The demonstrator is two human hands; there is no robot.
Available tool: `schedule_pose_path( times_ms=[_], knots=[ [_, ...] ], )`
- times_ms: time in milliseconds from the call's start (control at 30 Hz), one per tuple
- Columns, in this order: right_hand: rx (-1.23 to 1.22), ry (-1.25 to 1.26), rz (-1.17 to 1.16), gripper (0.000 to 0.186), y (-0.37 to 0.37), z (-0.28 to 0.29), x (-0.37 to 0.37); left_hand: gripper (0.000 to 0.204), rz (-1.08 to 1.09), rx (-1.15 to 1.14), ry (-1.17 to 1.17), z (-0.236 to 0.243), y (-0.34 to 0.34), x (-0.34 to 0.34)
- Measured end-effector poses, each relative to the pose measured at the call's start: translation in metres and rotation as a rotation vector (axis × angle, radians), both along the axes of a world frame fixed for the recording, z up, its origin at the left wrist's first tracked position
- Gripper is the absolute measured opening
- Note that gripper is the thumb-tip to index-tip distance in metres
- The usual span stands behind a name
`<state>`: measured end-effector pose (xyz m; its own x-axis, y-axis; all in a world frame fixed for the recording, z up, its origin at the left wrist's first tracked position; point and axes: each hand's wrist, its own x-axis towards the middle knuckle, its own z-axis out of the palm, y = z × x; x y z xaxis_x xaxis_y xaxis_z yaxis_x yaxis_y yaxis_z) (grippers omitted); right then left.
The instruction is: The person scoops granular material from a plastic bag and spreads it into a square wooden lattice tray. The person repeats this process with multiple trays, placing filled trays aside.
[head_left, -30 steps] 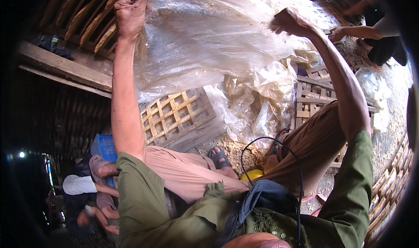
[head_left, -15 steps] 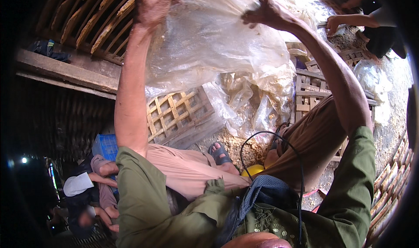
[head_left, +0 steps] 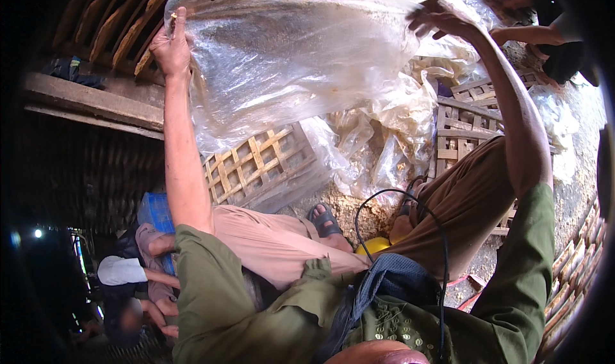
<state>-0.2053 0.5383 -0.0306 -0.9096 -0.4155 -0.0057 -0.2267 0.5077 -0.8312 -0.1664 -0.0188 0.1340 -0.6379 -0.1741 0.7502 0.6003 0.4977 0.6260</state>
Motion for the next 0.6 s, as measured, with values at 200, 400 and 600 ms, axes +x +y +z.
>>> schedule_pose_path(
  times_ms=[200, 400, 600],
  knots=[
    [-0.472, 0.329, -0.278, 0.034, -0.066, 0.079, 0.051, 0.022, 0.175, -0.080, -0.169, -0.040, -0.063, -0.001],
    [-0.273, 0.737, -0.061, 0.017, -0.107, 0.065, 0.040, 0.074, 0.162, -0.756, 0.075, -0.071, 0.050, 0.021],
    [-0.362, 0.773, 0.140, 0.013, -0.173, 0.078, 0.063, 0.052, -0.370, -0.612, -0.209, -0.084, 0.152, 0.032]
  ],
)
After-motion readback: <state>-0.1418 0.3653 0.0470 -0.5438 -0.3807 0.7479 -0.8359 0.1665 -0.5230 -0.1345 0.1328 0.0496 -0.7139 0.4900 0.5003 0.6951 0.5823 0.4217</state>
